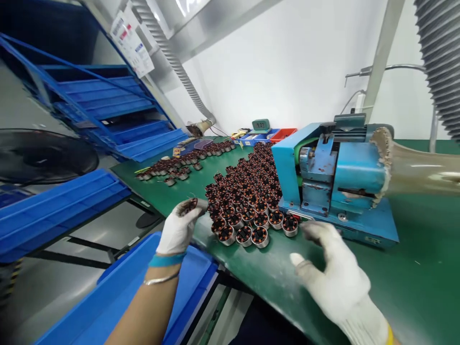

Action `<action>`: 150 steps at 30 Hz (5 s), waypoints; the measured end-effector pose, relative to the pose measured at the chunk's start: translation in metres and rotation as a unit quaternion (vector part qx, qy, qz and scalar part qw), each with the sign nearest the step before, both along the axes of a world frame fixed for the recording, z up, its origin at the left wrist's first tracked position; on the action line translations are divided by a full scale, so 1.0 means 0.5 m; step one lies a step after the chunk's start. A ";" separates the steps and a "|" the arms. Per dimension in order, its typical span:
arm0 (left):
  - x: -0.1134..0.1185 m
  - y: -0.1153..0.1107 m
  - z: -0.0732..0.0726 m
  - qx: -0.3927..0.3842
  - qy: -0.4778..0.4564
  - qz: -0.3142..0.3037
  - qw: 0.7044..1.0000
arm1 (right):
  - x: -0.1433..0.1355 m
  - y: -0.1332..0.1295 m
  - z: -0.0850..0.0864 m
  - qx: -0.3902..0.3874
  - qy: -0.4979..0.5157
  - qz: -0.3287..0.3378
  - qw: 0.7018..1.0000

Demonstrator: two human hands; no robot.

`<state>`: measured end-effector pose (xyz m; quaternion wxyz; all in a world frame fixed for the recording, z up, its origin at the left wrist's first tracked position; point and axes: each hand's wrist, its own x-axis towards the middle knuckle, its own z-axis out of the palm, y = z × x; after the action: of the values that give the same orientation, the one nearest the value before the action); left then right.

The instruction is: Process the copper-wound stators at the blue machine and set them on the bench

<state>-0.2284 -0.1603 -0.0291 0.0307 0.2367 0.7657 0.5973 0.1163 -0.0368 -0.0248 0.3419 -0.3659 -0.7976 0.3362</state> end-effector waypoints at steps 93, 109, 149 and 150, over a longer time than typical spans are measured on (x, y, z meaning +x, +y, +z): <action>0.507 0.249 0.029 0.065 0.032 -0.413 0.908 | 0.053 0.103 0.056 -0.206 0.510 -0.220 0.806; 0.511 0.314 0.049 0.077 0.077 -0.374 0.921 | 0.027 0.080 0.064 -0.150 0.215 -0.140 0.955; 0.514 0.269 0.004 0.093 0.035 -0.434 0.895 | 0.061 0.106 0.048 -0.163 0.414 -0.243 0.862; 0.514 0.270 0.004 0.091 0.032 -0.420 0.902 | 0.065 0.113 0.046 -0.159 0.439 -0.258 0.846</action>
<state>0.0285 -0.0254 -0.0271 0.2324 0.5572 0.5385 0.5878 0.1487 0.0200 -0.0018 0.6682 -0.4217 -0.3768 0.4834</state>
